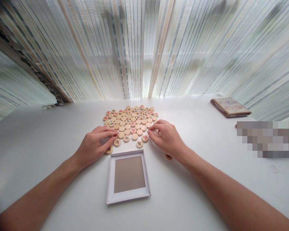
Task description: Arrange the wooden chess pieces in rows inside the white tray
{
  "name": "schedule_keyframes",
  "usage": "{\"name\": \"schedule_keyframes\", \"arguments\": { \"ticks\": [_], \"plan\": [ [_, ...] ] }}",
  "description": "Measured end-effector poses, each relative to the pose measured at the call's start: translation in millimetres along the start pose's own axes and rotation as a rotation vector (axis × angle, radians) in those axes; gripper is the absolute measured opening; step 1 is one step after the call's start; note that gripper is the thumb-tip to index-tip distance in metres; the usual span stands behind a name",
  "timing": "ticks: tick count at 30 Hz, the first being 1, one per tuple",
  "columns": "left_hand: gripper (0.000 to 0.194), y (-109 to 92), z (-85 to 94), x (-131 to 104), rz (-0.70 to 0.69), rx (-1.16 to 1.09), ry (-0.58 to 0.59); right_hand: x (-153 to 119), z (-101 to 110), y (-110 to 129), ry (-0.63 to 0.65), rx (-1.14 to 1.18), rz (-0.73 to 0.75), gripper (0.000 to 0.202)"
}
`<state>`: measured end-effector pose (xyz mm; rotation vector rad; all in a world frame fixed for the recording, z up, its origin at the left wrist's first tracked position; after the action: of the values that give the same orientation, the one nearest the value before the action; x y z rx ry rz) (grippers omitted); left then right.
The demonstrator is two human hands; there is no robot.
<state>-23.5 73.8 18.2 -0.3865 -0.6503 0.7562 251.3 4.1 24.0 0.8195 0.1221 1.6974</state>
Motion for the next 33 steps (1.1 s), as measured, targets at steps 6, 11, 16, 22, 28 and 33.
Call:
{"name": "schedule_keyframes", "arguments": {
  "ticks": [6,11,16,22,28,33],
  "plan": [
    [0.019,-1.3,6.8,-5.3,0.097,-0.001,-0.015,5.8,22.9,-9.9,0.065,-0.021,0.014,0.019],
    [0.020,-0.4,7.2,-5.3,0.186,-0.079,-0.010,5.1,28.8,-13.7,0.193,-0.030,0.027,0.015],
    [0.021,3.0,4.7,-4.8,0.177,-0.002,-0.040,4.2,25.6,-10.6,0.287,0.022,0.060,0.015],
    [0.025,-1.0,3.2,-2.3,0.089,0.086,-0.019,4.3,20.2,-6.3,0.298,0.024,0.103,0.011],
    [0.031,3.4,1.1,1.8,0.022,0.169,-0.050,5.0,17.5,-14.0,0.228,0.060,-0.035,0.021],
    [0.027,5.4,2.8,2.6,0.062,0.130,-0.062,5.4,11.9,-21.4,0.213,0.084,-0.101,0.024]
  ]
}}
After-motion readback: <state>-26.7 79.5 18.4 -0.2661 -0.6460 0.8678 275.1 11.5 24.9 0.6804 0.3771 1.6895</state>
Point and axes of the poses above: each hand's wrist, its own x-axis towards the middle knuckle, its own z-axis out of the back of the hand, y = z × x, the point moved 5 cm from there along x, towards the middle knuckle, and after that the axes turned 7 degrees about z, right-handed, at the moved point
